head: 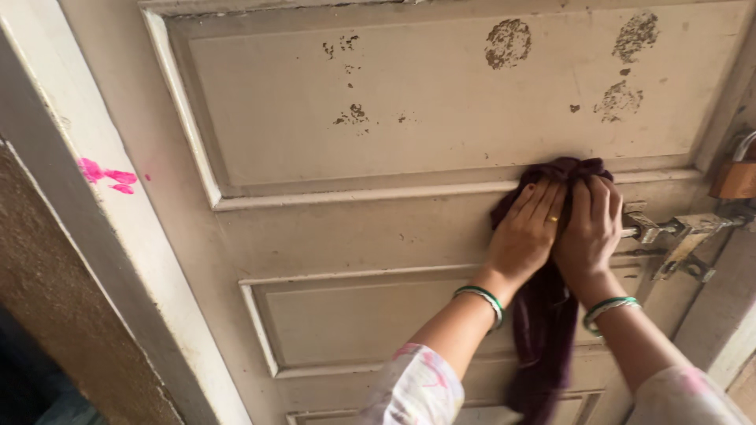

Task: The person wipes a white paneled door with a dark cloth, then dips a steel wool pad into a small bowl of water and scrubs the door surface. The person continues to scrub the door with the steel wool pad.

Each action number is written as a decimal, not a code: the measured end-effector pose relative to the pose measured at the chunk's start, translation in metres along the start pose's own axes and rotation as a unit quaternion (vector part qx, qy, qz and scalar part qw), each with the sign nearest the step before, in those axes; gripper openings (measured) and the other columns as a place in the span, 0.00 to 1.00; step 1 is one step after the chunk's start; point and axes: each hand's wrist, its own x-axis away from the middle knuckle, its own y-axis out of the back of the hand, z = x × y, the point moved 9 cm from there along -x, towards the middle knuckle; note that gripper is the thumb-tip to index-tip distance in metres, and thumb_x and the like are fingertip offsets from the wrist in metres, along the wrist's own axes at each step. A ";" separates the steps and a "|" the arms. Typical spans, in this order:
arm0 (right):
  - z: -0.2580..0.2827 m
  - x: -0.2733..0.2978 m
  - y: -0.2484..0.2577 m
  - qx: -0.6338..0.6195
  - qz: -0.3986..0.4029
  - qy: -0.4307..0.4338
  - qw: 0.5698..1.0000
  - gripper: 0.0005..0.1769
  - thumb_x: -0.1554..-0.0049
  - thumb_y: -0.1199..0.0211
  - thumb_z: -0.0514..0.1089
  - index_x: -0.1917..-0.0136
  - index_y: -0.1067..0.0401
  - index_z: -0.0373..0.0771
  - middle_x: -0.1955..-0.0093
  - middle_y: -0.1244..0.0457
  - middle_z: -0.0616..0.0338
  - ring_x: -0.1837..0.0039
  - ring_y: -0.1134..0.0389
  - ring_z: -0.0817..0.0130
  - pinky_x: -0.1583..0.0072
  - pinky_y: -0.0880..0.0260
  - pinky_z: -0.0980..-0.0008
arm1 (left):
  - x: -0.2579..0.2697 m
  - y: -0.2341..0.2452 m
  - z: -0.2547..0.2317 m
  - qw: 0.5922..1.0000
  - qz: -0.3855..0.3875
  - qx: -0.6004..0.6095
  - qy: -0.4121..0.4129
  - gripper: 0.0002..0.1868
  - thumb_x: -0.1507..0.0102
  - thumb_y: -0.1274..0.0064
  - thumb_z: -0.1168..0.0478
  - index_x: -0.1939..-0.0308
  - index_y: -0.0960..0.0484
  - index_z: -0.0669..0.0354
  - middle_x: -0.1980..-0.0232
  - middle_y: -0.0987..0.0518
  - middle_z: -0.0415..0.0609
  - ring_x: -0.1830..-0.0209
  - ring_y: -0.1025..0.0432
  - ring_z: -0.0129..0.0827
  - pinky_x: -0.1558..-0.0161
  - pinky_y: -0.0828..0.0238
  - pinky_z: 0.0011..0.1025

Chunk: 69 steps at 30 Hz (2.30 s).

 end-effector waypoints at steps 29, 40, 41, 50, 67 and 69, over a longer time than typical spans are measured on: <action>0.175 0.010 -0.042 -0.154 0.075 0.055 0.984 0.26 0.47 0.37 0.34 0.37 0.31 0.18 0.30 0.44 0.30 0.30 0.42 0.34 0.36 0.33 0.49 | 0.111 0.104 0.094 0.994 0.073 -0.077 0.036 0.23 0.42 0.52 0.70 0.44 0.21 0.82 0.40 0.24 0.73 0.34 0.30 0.60 0.25 0.42 0.49; 0.248 0.001 -0.043 -0.174 0.052 0.192 0.965 0.27 0.48 0.39 0.36 0.35 0.30 0.24 0.30 0.41 0.38 0.31 0.37 0.43 0.35 0.28 0.57 | 0.134 0.149 0.126 0.982 0.084 -0.160 0.046 0.27 0.47 0.50 0.72 0.44 0.24 0.87 0.42 0.25 0.80 0.37 0.32 0.68 0.28 0.46 0.59; 0.232 0.004 -0.043 -0.156 0.048 0.186 0.969 0.27 0.49 0.39 0.35 0.36 0.30 0.25 0.31 0.41 0.38 0.32 0.36 0.43 0.36 0.28 0.57 | 0.131 0.133 0.121 0.985 0.078 -0.148 0.042 0.27 0.47 0.51 0.72 0.44 0.24 0.86 0.42 0.25 0.79 0.37 0.32 0.68 0.27 0.46 0.60; 0.115 0.041 -0.051 -0.046 0.065 0.013 0.997 0.32 0.37 0.44 0.37 0.25 0.43 0.16 0.20 0.53 0.26 0.18 0.52 0.30 0.19 0.48 0.39 | 0.085 0.064 0.062 0.997 0.062 -0.035 -0.026 0.23 0.37 0.56 0.68 0.40 0.22 0.77 0.36 0.22 0.66 0.31 0.29 0.50 0.22 0.43 0.42; 0.463 0.014 -0.115 -0.147 0.171 0.260 0.939 0.34 0.42 0.50 0.47 0.25 0.37 0.29 0.20 0.49 0.43 0.19 0.50 0.50 0.21 0.53 0.53 | 0.242 0.315 0.239 0.948 -0.026 -0.256 0.187 0.24 0.37 0.49 0.67 0.40 0.28 0.84 0.40 0.26 0.79 0.36 0.31 0.68 0.31 0.39 0.56; 0.456 0.010 -0.113 -0.160 0.168 0.283 0.931 0.34 0.42 0.50 0.47 0.26 0.37 0.30 0.20 0.48 0.44 0.20 0.49 0.52 0.22 0.53 0.54 | 0.235 0.305 0.234 0.946 -0.045 -0.245 0.209 0.24 0.37 0.50 0.69 0.40 0.28 0.85 0.39 0.27 0.80 0.35 0.32 0.70 0.29 0.41 0.57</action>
